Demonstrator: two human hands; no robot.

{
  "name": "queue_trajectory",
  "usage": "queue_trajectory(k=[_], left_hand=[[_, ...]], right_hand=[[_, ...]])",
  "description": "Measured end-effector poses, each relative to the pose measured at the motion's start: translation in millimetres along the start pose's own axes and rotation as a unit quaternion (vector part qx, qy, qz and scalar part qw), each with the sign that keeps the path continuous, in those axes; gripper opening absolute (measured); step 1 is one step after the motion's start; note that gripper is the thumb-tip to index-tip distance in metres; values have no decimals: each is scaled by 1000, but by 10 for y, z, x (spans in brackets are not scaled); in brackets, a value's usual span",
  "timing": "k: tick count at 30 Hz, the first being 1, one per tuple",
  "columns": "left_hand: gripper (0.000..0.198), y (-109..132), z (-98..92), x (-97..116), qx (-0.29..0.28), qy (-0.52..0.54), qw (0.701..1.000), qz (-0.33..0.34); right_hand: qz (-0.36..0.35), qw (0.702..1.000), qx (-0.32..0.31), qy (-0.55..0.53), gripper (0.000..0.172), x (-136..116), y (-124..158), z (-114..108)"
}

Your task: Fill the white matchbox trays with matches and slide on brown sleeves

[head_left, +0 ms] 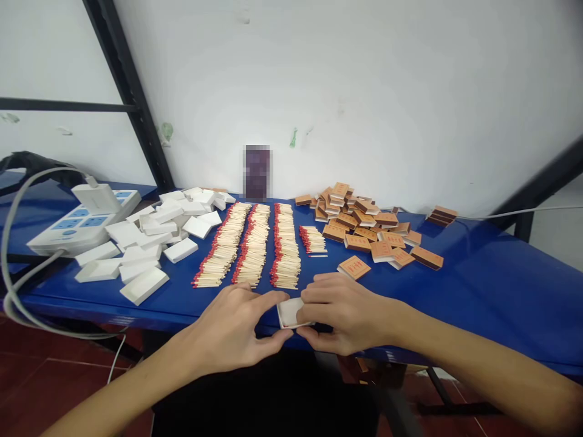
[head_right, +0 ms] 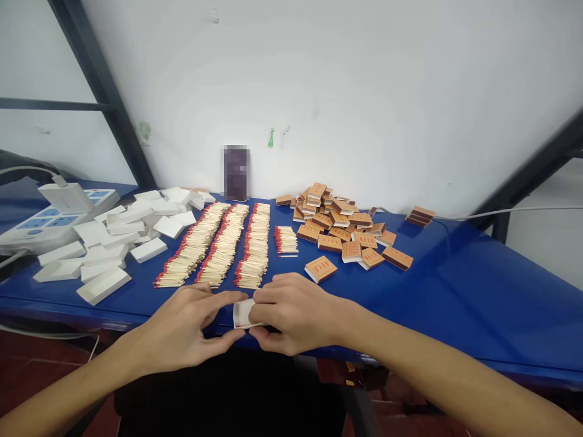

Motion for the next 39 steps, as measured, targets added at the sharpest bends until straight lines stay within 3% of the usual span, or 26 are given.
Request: queue_trajectory(k=[4,9,13,15,18,20,22,31,39], left_hand=[[32,8,-15,-29,30,33,999,-3],[32,38,-38,-36,67,44,997,13],[34,43,-36,-41,78,43,996,21],[35,40,-43,-40,81,50,995,26],[37,31,-76,-40,90,80,992,31],[38,24,-97,-45,93,98,990,29],[39,19,-104,-51,89,106,990,26],[36,12,-77,-58,102,93,990,34],[37,22,-78,-47,102,74,991,40]], right_hand=[[-22,999,19,23,21,-7,-13,-2],[-24,998,53,18,13,-20,-21,-24],[-28,993,97,67,16,53,33,-239],[32,989,106,93,17,231,95,-408],[217,970,59,88,17,645,234,-588],[310,950,18,45,16,859,322,-612],[359,933,-5,5,16,980,367,-584],[351,933,-43,63,20,1032,334,-444],[362,929,-61,-52,13,994,310,-389]])
Point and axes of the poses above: each hand's wrist, its own y-axis away from the middle knuckle, its own z-axis out of the palm, x = y × z, the point moved 5 cm from there along -y, towards the middle knuckle, and after that the axes turned 14 degrees about -y, right-handed, at the moved point
